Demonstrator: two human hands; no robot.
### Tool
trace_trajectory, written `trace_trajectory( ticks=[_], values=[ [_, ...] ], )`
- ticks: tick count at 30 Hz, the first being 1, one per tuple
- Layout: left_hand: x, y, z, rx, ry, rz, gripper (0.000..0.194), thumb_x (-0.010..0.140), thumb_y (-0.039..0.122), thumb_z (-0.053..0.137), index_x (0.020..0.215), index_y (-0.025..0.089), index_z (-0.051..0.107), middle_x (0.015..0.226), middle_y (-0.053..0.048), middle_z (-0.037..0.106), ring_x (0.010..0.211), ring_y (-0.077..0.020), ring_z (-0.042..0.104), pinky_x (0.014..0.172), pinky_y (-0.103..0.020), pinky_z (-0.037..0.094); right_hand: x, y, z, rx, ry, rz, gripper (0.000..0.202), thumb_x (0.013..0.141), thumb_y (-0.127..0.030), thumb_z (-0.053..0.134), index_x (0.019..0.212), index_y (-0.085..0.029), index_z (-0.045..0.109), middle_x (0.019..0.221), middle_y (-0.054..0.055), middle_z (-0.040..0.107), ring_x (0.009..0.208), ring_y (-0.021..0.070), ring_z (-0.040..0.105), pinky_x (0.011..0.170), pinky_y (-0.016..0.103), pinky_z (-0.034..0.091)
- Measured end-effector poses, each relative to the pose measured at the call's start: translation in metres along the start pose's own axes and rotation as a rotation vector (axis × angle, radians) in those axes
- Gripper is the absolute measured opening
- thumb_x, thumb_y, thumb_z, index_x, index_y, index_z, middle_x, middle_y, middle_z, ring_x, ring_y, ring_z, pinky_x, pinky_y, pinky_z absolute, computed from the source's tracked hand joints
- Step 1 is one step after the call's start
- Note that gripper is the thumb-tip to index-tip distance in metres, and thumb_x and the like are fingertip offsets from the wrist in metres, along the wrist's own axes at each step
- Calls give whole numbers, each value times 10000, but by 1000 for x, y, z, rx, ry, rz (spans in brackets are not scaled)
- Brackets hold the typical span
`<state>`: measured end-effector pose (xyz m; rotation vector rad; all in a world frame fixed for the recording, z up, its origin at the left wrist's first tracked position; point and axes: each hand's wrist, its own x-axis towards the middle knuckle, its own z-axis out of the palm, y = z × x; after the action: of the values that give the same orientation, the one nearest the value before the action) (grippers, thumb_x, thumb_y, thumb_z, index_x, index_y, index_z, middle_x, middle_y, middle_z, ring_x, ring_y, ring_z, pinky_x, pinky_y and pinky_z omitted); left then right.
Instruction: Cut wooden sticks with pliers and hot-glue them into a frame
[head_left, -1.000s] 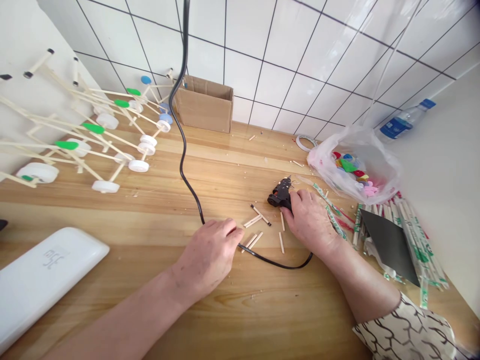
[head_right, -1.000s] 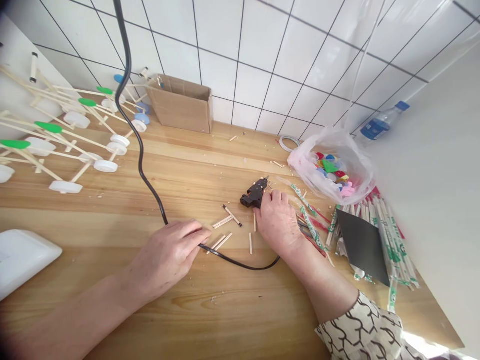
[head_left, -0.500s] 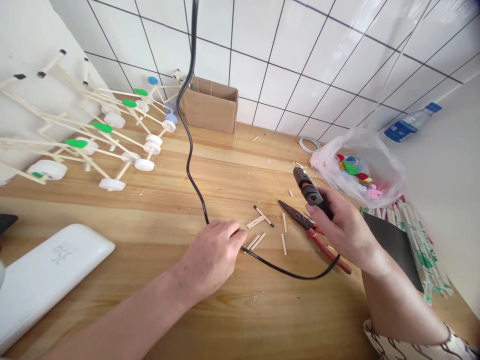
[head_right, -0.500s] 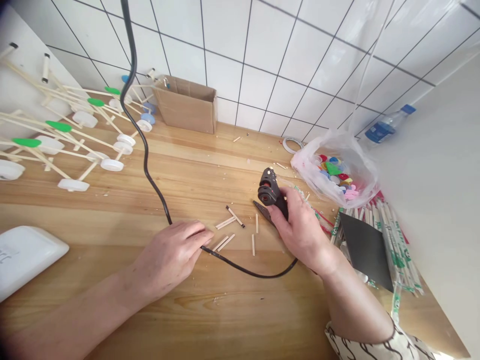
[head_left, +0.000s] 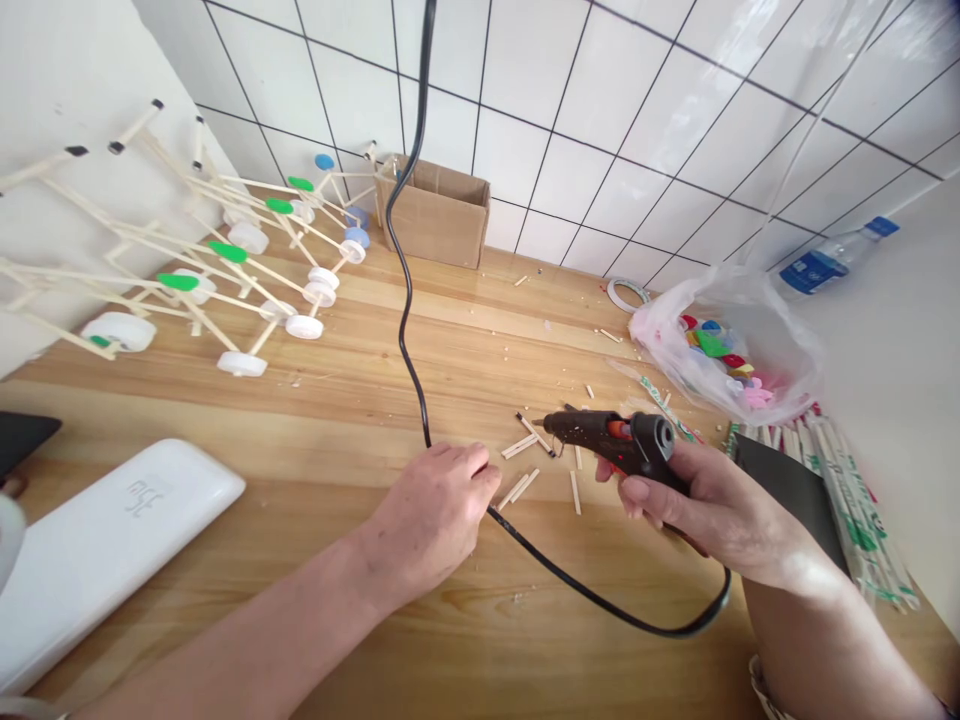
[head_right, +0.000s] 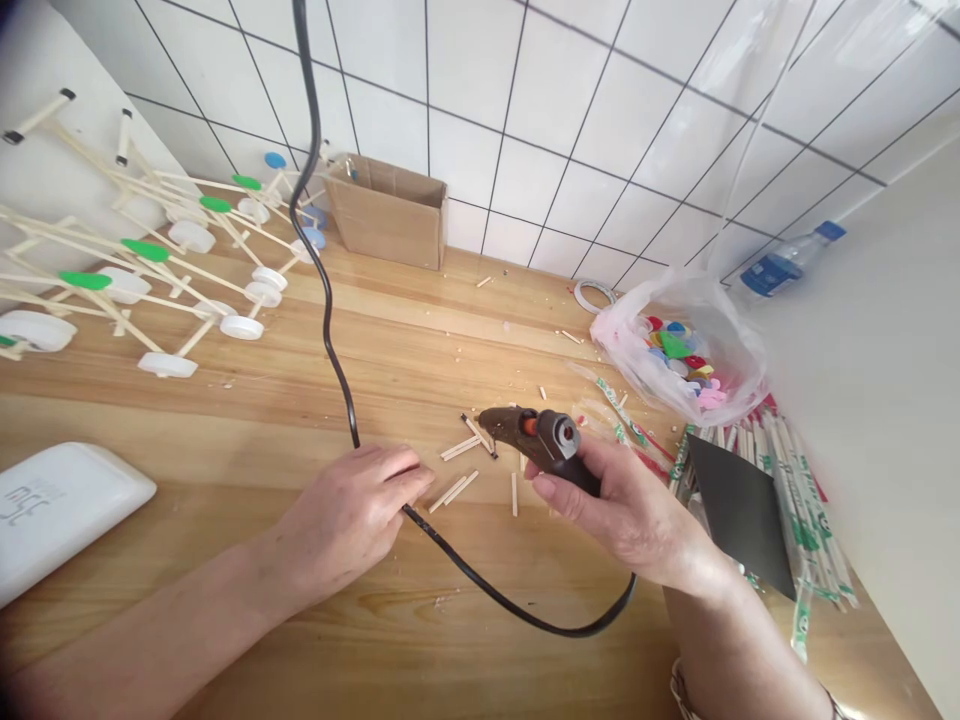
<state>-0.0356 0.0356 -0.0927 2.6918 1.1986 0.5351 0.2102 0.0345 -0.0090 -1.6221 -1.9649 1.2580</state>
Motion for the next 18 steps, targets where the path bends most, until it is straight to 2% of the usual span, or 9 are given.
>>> trace_trajectory(
  ticks=[5,12,18],
  values=[
    [0,-1,2,-14,-33,-6,276,600,-55,425,668,164,578,689,-22,580,627,-158,527,619,-275,431,-3,-5,6,-36,-92,4,257,874,-439,506,831,-193,569,705,-14,484,661,118,449,568,211,383],
    [0,0,-1,-22,-50,-15,294,573,-64,416,650,167,580,680,-19,588,627,-156,532,619,-271,433,-3,-7,9,-108,-96,48,283,870,-460,491,877,-196,593,718,-16,523,632,124,456,554,216,387],
    [0,-1,2,1,-79,-4,289,598,-47,442,709,164,606,712,-27,598,645,-159,551,654,-283,450,-4,-6,10,-112,-99,4,210,864,-398,517,884,-205,597,738,-15,551,671,136,496,580,209,410]
  ],
)
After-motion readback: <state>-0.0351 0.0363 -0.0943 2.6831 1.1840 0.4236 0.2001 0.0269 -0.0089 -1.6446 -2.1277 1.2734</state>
